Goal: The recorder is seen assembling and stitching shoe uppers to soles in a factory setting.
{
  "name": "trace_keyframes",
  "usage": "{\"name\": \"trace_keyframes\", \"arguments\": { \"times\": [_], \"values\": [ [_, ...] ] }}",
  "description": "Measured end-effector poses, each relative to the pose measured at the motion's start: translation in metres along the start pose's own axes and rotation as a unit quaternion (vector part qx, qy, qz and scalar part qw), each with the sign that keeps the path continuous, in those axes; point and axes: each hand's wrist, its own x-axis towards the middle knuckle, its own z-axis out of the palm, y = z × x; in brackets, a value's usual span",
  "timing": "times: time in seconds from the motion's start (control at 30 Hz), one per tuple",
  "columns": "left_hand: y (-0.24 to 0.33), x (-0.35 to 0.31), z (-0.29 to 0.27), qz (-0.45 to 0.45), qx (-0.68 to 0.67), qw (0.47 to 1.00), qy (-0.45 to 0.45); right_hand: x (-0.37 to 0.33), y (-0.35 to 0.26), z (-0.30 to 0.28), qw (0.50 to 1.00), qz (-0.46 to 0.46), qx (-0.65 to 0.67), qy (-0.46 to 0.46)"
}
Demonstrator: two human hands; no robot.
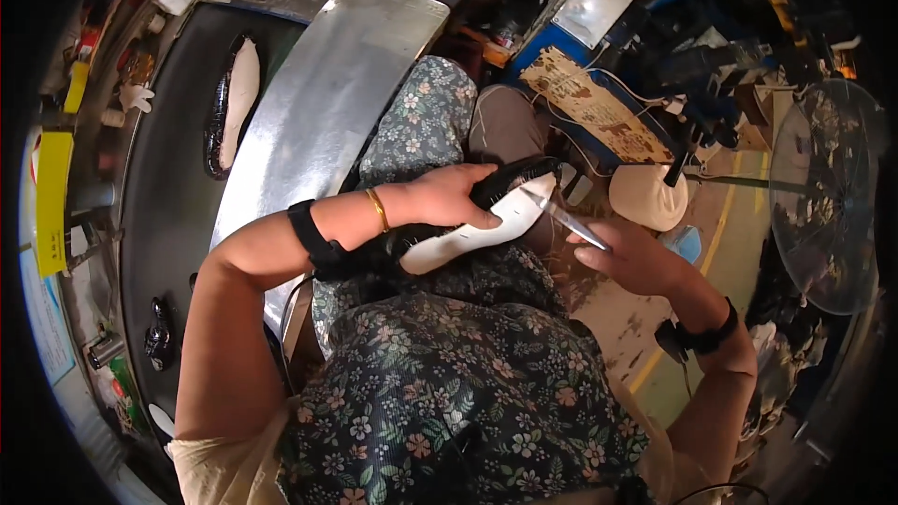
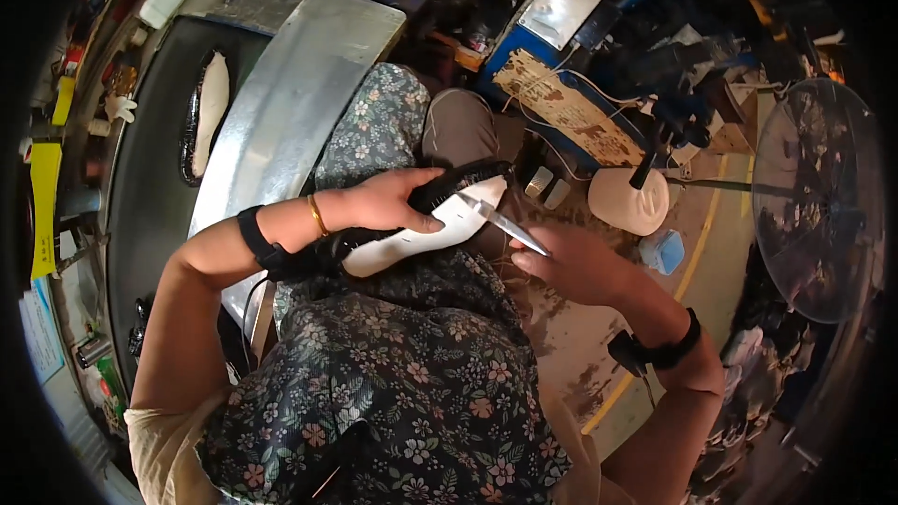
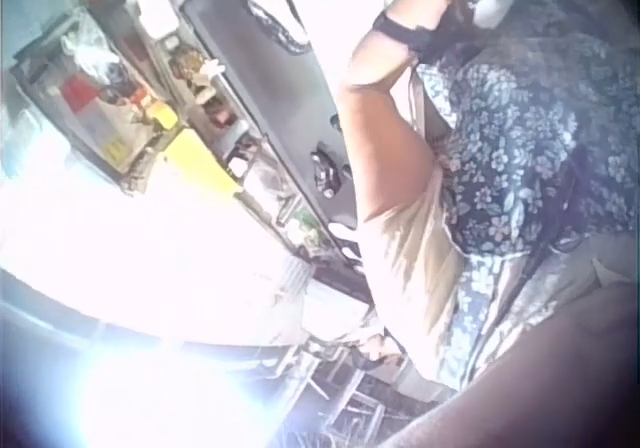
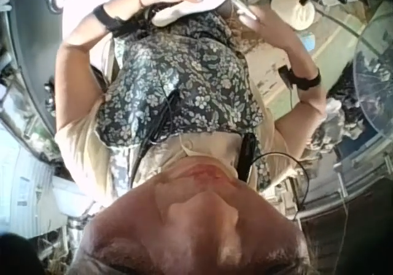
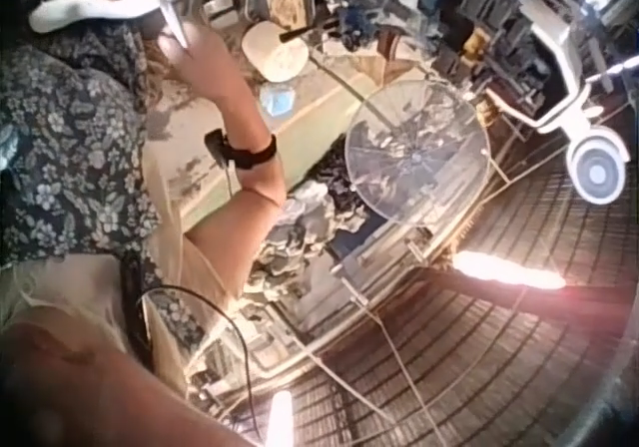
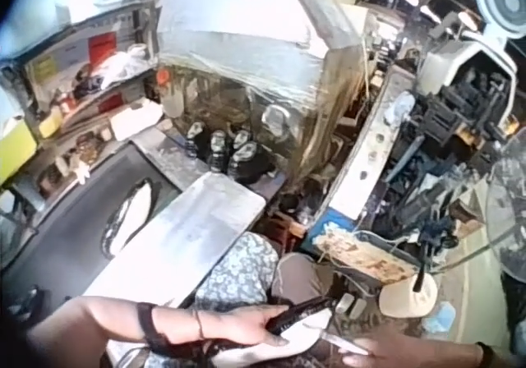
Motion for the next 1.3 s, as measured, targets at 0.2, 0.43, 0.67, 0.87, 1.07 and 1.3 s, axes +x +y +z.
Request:
{"name": "trace_keyframes", "arguments": {
  "times": [0.2,0.43,0.67,0.87,1.07,1.3],
  "values": [
    [-0.001,0.002,0.010,-0.018,0.018,1.000,0.000,0.002,0.041,-0.002,0.995,-0.003,0.060,-0.083],
    [0.002,0.004,0.013,-0.061,-0.036,0.996,0.060,0.039,0.063,0.015,0.991,-0.014,0.096,-0.095],
    [-0.010,0.008,0.009,-0.071,-0.040,0.994,0.078,0.042,0.067,0.032,0.918,0.043,0.372,-0.126],
    [0.000,0.009,0.022,-0.036,0.070,0.992,0.094,0.039,0.073,0.010,0.995,-0.024,-0.042,-0.084],
    [0.005,0.004,0.018,-0.073,-0.017,0.992,0.100,0.056,0.053,0.026,0.894,0.084,0.416,-0.142],
    [0.007,0.001,0.029,-0.024,0.071,0.991,0.113,0.042,0.062,-0.011,0.987,-0.062,-0.021,-0.147]
  ]
}}
